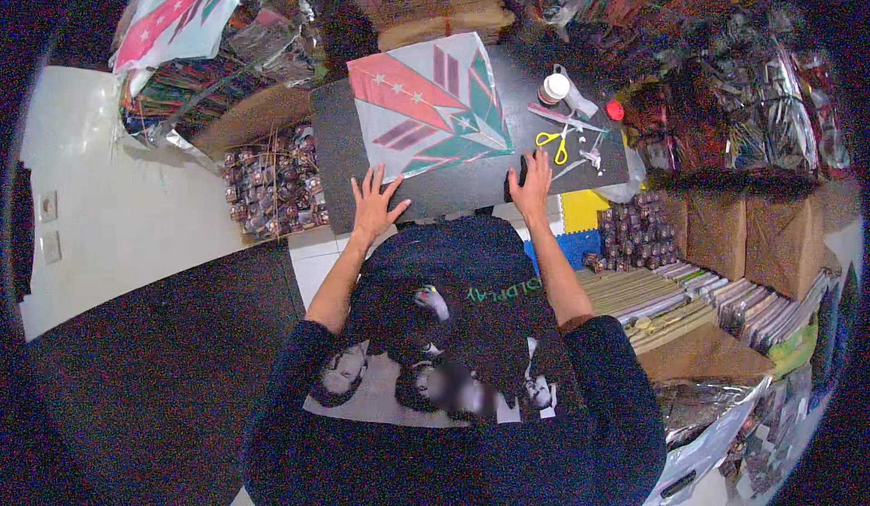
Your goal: Applying glue and folding paper edges to assemble a kite frame.
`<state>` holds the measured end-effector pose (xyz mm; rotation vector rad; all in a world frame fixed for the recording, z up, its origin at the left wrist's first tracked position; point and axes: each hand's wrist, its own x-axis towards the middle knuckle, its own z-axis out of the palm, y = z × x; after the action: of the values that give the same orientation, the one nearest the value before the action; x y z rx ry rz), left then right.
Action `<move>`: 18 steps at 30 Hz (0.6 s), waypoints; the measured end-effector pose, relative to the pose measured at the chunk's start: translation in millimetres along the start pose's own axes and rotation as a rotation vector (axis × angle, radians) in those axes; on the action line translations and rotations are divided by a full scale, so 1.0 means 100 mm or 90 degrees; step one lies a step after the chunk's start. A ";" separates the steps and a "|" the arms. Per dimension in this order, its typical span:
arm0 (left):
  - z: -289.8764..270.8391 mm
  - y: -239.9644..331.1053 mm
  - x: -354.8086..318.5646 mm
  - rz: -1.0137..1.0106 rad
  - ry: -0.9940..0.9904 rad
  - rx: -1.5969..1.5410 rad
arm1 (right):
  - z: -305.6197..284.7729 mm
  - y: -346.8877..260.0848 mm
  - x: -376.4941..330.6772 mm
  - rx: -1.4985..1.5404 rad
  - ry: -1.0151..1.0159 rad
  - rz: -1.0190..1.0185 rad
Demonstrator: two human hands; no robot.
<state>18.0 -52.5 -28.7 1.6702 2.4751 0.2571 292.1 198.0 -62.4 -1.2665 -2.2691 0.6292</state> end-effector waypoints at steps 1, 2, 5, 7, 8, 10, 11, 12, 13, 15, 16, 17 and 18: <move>-0.01 -0.01 0.01 0.003 -0.002 -0.001 | 0.00 0.00 -0.01 -0.001 0.001 0.004; -0.02 -0.02 0.02 -0.004 -0.004 -0.001 | 0.00 0.00 -0.01 0.005 -0.010 -0.016; -0.03 -0.02 0.03 -0.013 -0.009 0.000 | 0.00 -0.06 0.01 0.032 -0.011 -0.037; -0.02 -0.01 0.02 -0.010 -0.009 0.009 | -0.01 -0.11 0.02 -0.024 -0.040 -0.065; -0.02 -0.01 0.01 -0.010 -0.009 0.010 | -0.01 -0.15 0.02 -0.023 -0.040 -0.065; -0.01 -0.02 0.00 -0.021 -0.012 0.000 | -0.03 -0.20 0.00 -0.109 -0.096 -0.042; -0.01 -0.02 0.00 -0.022 -0.011 0.000 | -0.05 -0.22 0.00 -0.109 -0.096 -0.043; -0.01 -0.02 0.00 -0.028 -0.018 0.000 | -0.07 -0.24 -0.01 -0.107 -0.095 -0.025; -0.02 -0.02 0.00 -0.033 -0.024 0.000 | -0.07 -0.25 0.00 -0.106 -0.093 -0.008; -0.03 -0.02 0.00 -0.036 -0.021 -0.003 | -0.06 -0.26 0.07 -0.109 -0.094 0.012; -0.03 -0.03 0.00 -0.038 -0.021 -0.006 | -0.04 -0.26 0.09 -0.112 -0.097 0.034; -0.03 -0.03 0.00 -0.038 -0.020 -0.006 | -0.04 -0.25 0.10 -0.112 -0.096 0.033; -0.03 -0.03 0.00 -0.037 -0.021 -0.002 | -0.04 -0.23 0.11 -0.103 -0.095 0.032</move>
<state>15.0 -54.1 -26.6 1.5859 2.4934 0.2249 274.4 196.9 -43.6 -1.3976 -2.4592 0.5855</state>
